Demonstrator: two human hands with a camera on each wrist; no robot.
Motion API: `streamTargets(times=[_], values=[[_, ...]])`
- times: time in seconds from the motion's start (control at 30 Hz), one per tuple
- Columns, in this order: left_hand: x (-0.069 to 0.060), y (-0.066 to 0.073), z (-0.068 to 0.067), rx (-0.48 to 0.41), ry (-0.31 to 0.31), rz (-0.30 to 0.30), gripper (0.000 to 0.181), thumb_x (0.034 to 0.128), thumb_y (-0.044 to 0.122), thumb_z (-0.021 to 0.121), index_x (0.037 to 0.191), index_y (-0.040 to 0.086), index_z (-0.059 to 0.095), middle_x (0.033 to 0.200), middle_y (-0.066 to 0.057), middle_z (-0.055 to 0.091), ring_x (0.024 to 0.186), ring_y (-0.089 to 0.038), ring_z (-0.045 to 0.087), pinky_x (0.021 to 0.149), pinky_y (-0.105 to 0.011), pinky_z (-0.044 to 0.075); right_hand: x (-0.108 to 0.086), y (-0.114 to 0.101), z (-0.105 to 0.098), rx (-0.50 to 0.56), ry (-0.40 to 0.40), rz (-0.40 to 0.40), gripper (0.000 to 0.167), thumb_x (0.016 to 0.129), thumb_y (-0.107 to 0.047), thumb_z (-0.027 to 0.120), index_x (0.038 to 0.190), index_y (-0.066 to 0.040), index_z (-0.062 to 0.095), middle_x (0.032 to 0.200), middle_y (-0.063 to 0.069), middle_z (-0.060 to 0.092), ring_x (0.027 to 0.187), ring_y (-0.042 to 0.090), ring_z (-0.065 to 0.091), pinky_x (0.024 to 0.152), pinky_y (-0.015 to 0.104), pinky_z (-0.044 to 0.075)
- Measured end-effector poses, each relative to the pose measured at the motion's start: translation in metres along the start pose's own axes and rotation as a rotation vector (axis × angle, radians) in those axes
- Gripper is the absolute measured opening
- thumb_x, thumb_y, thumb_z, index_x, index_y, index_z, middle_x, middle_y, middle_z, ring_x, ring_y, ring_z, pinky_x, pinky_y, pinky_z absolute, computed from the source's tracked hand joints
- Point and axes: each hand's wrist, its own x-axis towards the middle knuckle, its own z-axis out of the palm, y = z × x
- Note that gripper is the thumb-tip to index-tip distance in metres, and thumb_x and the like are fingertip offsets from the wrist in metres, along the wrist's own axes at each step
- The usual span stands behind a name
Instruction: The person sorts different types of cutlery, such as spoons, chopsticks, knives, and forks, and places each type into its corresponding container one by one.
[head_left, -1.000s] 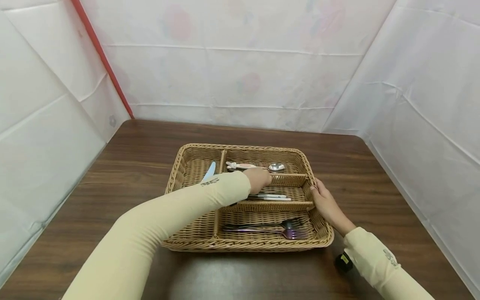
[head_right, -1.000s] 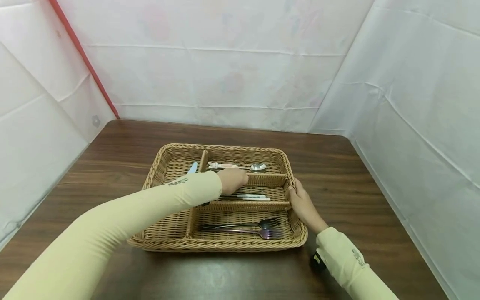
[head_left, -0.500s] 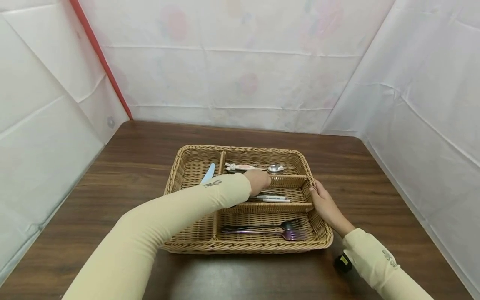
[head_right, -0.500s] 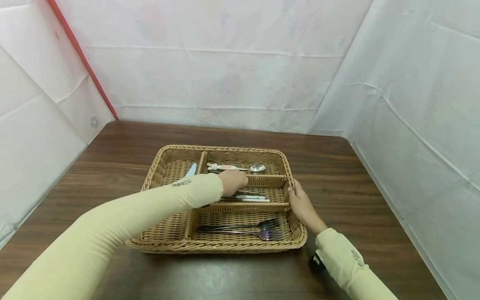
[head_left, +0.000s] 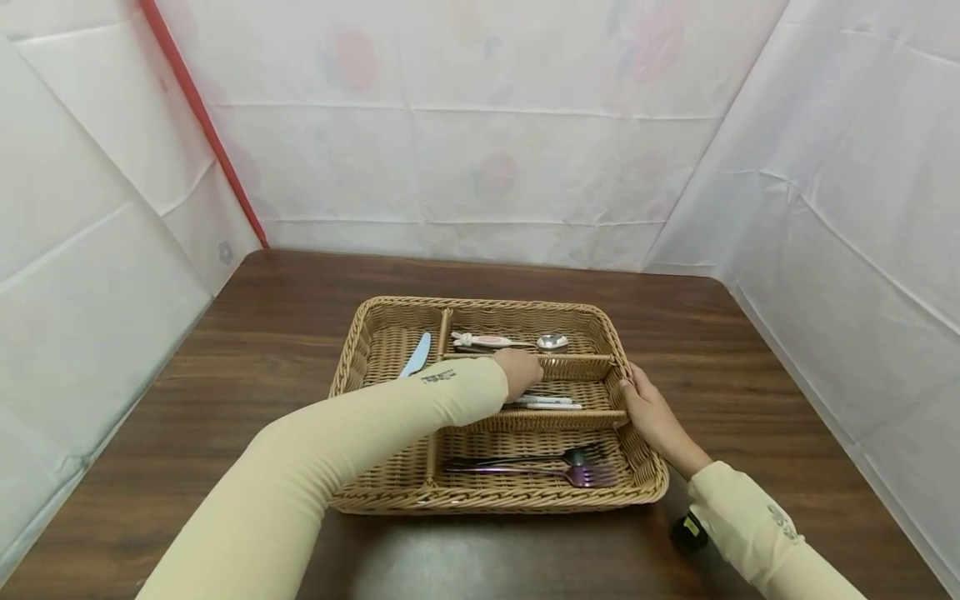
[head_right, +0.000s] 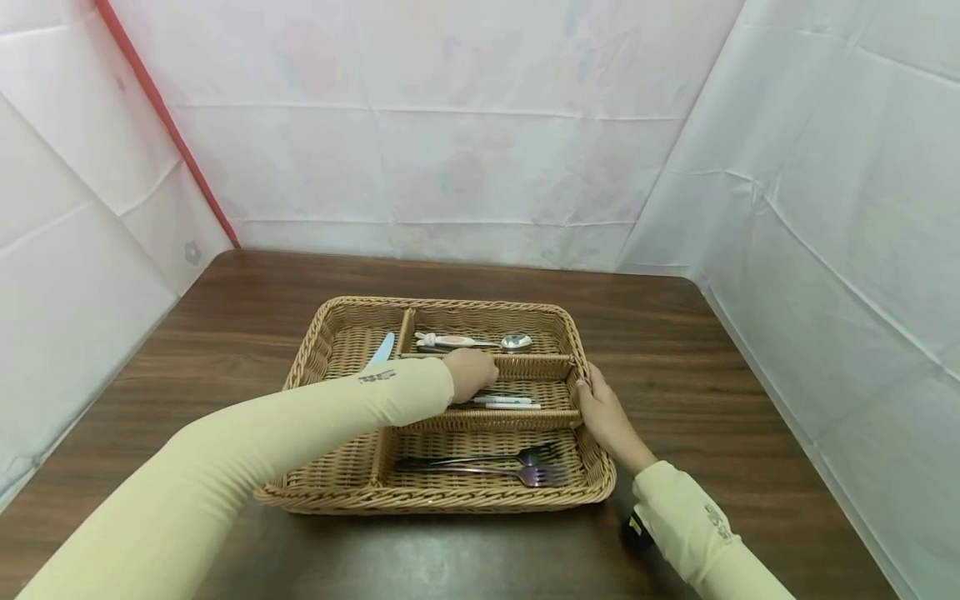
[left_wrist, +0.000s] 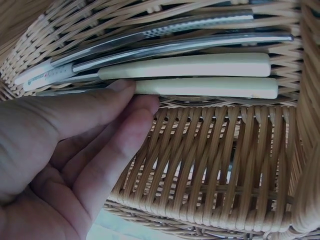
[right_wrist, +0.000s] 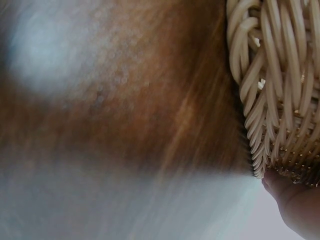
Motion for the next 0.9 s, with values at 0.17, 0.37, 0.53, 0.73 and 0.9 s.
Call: streamTargets(times=[0.17, 0.37, 0.53, 0.73, 0.9], values=[[0.004, 0.001, 0.006, 0.048, 0.013, 0.007, 0.030, 0.0955, 0.015, 0.058, 0.125, 0.020, 0.060, 0.116, 0.003, 0.061, 0.101, -0.011, 0.060, 0.082, -0.022, 0.049, -0.001, 0.000, 0.002, -0.019, 0.004, 0.017, 0.051, 0.105, -0.020, 0.026, 0.149, 0.003, 0.012, 0.145, 0.034, 0.026, 0.134, 0.046, 0.026, 0.107, 0.058, 0.022], [-0.004, 0.002, 0.002, 0.036, 0.024, 0.007, 0.026, 0.0962, 0.015, 0.056, 0.122, 0.019, 0.061, 0.110, 0.003, 0.063, 0.099, -0.010, 0.060, 0.079, -0.021, 0.049, 0.000, 0.000, 0.001, -0.024, 0.015, -0.002, 0.050, 0.105, -0.017, 0.027, 0.148, 0.005, 0.014, 0.142, 0.035, 0.031, 0.131, 0.047, 0.030, 0.106, 0.057, 0.024], [-0.016, -0.008, -0.013, -0.004, 0.048, -0.006, 0.024, 0.0968, 0.013, 0.055, 0.119, 0.016, 0.062, 0.108, 0.001, 0.064, 0.093, -0.010, 0.062, 0.075, -0.021, 0.050, 0.009, -0.003, -0.001, -0.015, 0.033, -0.026, 0.050, 0.105, -0.020, 0.028, 0.148, 0.003, 0.016, 0.137, 0.034, 0.038, 0.128, 0.045, 0.036, 0.105, 0.057, 0.027], [-0.037, -0.023, -0.026, -0.119, 0.189, 0.010, 0.017, 0.0934, 0.003, 0.058, 0.105, 0.012, 0.066, 0.099, -0.001, 0.065, 0.086, -0.011, 0.061, 0.070, -0.022, 0.051, 0.009, 0.000, -0.007, -0.007, 0.008, -0.005, 0.053, 0.106, -0.023, 0.027, 0.150, 0.002, 0.012, 0.143, 0.034, 0.029, 0.132, 0.047, 0.029, 0.105, 0.060, 0.024], [-0.066, -0.041, -0.034, -0.260, 0.352, 0.015, 0.006, 0.0896, 0.007, 0.062, 0.090, 0.010, 0.067, 0.084, 0.000, 0.064, 0.074, -0.012, 0.060, 0.065, -0.027, 0.052, 0.004, 0.006, -0.013, -0.013, 0.024, 0.002, 0.052, 0.105, -0.021, 0.027, 0.149, 0.004, 0.013, 0.146, 0.034, 0.023, 0.135, 0.046, 0.022, 0.107, 0.059, 0.020]])
